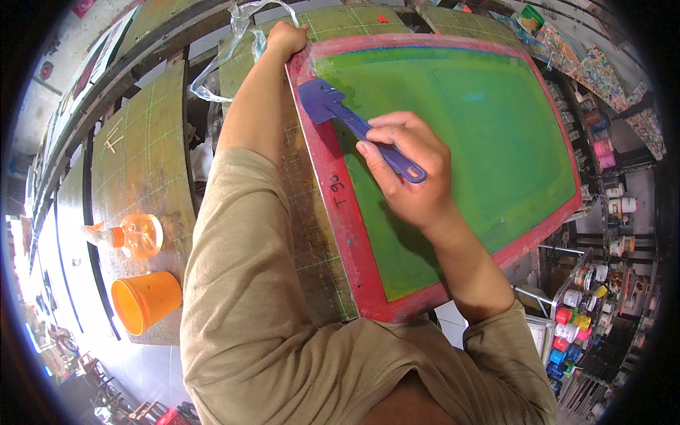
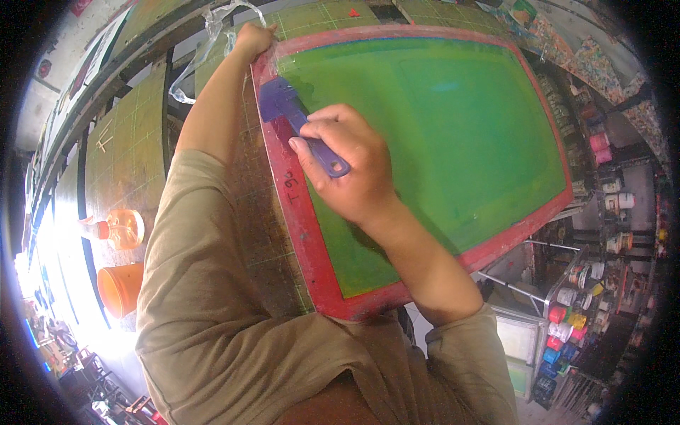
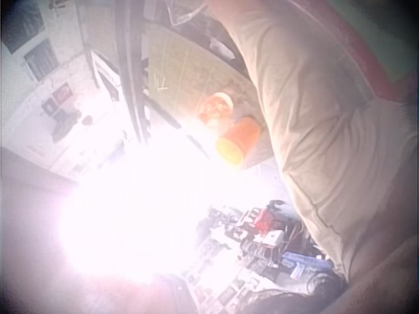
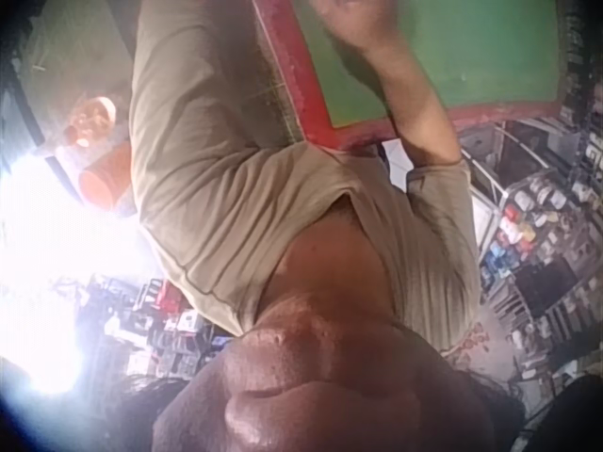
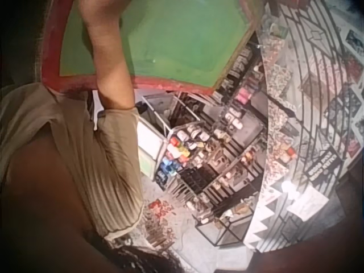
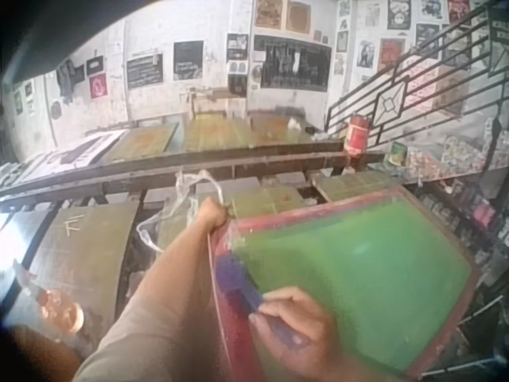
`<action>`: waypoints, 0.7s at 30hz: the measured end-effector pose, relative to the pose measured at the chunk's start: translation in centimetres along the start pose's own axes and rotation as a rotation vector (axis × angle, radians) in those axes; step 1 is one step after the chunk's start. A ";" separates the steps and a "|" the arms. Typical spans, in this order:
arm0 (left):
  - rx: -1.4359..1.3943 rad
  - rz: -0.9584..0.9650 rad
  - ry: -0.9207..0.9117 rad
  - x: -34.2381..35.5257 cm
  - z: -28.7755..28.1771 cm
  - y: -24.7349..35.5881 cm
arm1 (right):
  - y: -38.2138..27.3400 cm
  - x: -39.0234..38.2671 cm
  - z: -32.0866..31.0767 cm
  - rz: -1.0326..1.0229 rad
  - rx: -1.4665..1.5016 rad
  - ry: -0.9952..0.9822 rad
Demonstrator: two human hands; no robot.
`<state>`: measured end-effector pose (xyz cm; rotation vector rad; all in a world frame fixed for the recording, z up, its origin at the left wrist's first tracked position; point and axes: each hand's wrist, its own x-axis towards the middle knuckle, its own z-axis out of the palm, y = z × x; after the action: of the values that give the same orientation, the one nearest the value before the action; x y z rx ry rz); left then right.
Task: The person uses a blue squeegee to spread orange ink across a green screen printing frame. They repeatedly scoop ink from an orange cup and pull the squeegee across the screen to coat the surface evenly.
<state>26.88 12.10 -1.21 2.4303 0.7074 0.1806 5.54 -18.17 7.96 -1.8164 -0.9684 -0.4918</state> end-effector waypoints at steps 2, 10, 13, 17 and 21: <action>-0.018 -0.026 0.001 -1.1 -0.5 0.9 | 0.1 -0.3 0.2 -0.001 -0.090 0.027; -0.019 -0.056 0.034 -0.5 -0.4 0.4 | 0.3 -0.4 0.5 0.029 -0.044 0.051; -0.045 -0.077 0.065 -1.0 -0.6 0.9 | 0.4 -0.5 0.4 -0.004 -0.062 0.012; -0.090 -0.120 0.093 -1.6 -1.0 0.9 | 0.0 -0.7 0.7 0.040 0.000 0.000; -0.149 -0.135 0.202 -2.3 -1.0 1.2 | 0.5 -0.7 0.8 0.038 -0.072 0.049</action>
<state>25.17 10.54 0.43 2.2338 0.9098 0.4137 5.46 -17.81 6.88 -1.8752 -0.8912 -0.5516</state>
